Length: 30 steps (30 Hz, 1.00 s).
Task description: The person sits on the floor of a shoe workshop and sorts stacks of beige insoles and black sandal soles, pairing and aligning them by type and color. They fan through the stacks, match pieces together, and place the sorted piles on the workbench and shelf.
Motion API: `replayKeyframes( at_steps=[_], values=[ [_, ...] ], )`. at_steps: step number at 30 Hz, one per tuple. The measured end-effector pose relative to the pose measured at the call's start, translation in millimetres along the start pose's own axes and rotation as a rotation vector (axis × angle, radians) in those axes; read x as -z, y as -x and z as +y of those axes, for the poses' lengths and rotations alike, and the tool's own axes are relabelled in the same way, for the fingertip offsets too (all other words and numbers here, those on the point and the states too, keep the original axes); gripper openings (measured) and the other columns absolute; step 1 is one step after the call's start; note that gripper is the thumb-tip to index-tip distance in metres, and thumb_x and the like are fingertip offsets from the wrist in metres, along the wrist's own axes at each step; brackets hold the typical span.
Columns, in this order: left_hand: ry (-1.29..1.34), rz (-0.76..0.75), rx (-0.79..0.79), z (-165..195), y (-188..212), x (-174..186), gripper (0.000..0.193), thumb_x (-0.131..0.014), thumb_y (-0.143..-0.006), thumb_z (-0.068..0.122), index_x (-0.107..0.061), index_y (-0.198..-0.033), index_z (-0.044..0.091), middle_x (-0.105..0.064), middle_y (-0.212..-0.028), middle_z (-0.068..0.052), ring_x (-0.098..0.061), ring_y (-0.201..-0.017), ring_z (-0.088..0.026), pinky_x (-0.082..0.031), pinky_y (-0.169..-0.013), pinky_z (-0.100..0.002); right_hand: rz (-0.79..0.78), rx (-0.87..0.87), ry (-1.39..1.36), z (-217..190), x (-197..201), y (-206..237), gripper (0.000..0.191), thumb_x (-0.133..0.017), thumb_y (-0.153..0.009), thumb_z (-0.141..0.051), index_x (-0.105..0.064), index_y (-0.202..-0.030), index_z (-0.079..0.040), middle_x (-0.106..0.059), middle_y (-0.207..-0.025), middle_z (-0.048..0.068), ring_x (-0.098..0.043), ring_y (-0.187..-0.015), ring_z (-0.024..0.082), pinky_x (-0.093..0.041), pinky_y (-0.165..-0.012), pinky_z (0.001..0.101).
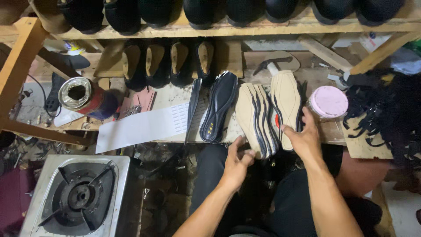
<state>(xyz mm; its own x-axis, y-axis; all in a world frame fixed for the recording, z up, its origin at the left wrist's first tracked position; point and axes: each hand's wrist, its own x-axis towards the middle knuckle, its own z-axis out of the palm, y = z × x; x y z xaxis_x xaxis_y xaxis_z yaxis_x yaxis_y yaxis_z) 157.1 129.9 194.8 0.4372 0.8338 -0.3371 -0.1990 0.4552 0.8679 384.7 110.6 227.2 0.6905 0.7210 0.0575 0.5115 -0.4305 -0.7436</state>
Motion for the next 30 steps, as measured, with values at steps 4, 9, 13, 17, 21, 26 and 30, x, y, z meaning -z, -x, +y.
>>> replayKeyframes(
  at_steps=[4, 9, 13, 17, 21, 26, 30],
  values=[
    [-0.002, -0.022, 0.008, 5, -6, -3, 0.073, -0.064, -0.090, 0.016, -0.031, -0.154, 0.002, -0.047, -0.147, -0.015, -0.057, -0.125, -0.025, -0.050, -0.098, -0.036, -0.057, -0.034, -0.030, -4, 5, 5, 0.090, -0.085, -0.079, -0.020, -0.040, -0.157, -0.005, -0.055, -0.144, 0.028, -0.057, -0.130, 0.035, -0.047, -0.104, 0.0425],
    [-0.391, 0.043, -0.267, -3, -12, -18, 0.075, -0.070, -0.094, 0.024, -0.035, -0.154, -0.004, -0.043, -0.152, -0.021, -0.044, -0.141, -0.030, -0.034, -0.116, -0.038, -0.126, 0.105, -0.403, -7, -15, 24, 0.092, -0.083, -0.077, -0.019, -0.037, -0.155, -0.002, -0.058, -0.142, 0.025, -0.060, -0.128, 0.029, -0.050, -0.104, 0.0363],
    [-0.189, 0.092, -0.124, -6, -15, -23, 0.078, -0.065, -0.093, 0.034, -0.033, -0.155, -0.001, -0.039, -0.154, -0.018, -0.043, -0.142, -0.029, -0.036, -0.116, -0.038, -0.127, -0.048, -0.299, -8, -16, 47, 0.094, -0.083, -0.075, -0.012, -0.037, -0.157, -0.004, -0.060, -0.136, 0.023, -0.061, -0.120, 0.027, -0.051, -0.099, 0.0365],
    [-0.108, 0.067, -0.113, 0, -10, -22, 0.085, -0.069, -0.094, 0.030, -0.023, -0.158, 0.000, -0.037, -0.157, -0.017, -0.040, -0.144, -0.027, -0.034, -0.117, -0.036, -0.168, -0.086, -0.549, -17, -15, 70, 0.098, -0.083, -0.075, -0.007, -0.030, -0.158, -0.001, -0.052, -0.143, 0.026, -0.055, -0.130, 0.027, -0.050, -0.102, 0.0365],
    [0.225, -0.028, -0.013, 9, 2, -18, 0.091, -0.072, -0.087, 0.015, -0.016, -0.159, 0.010, -0.050, -0.147, -0.018, -0.054, -0.132, -0.028, -0.045, -0.109, -0.038, -0.226, -0.076, -0.813, -19, -14, 91, 0.099, -0.080, -0.075, -0.006, -0.026, -0.158, -0.001, -0.050, -0.146, 0.030, -0.054, -0.132, 0.030, -0.048, -0.105, 0.0367],
    [0.442, -0.143, 0.080, 13, 13, -5, 0.086, -0.066, -0.087, 0.004, -0.024, -0.161, 0.020, -0.059, -0.134, -0.010, -0.061, -0.117, -0.021, -0.053, -0.095, -0.040, -0.195, -0.100, -0.798, -6, -12, 95, 0.097, -0.080, -0.078, -0.003, -0.028, -0.159, 0.001, -0.043, -0.153, 0.029, -0.046, -0.141, 0.028, -0.041, -0.112, 0.0376],
    [0.504, -0.177, 0.085, 8, 12, 3, 0.081, -0.064, -0.089, 0.002, -0.031, -0.161, 0.020, -0.064, -0.125, -0.007, -0.064, -0.107, -0.018, -0.057, -0.088, -0.037, -0.166, -0.161, -0.789, 5, -13, 96, 0.095, -0.080, -0.077, -0.004, -0.030, -0.158, 0.001, -0.048, -0.150, 0.030, -0.051, -0.139, 0.030, -0.045, -0.110, 0.0379]
  ],
)
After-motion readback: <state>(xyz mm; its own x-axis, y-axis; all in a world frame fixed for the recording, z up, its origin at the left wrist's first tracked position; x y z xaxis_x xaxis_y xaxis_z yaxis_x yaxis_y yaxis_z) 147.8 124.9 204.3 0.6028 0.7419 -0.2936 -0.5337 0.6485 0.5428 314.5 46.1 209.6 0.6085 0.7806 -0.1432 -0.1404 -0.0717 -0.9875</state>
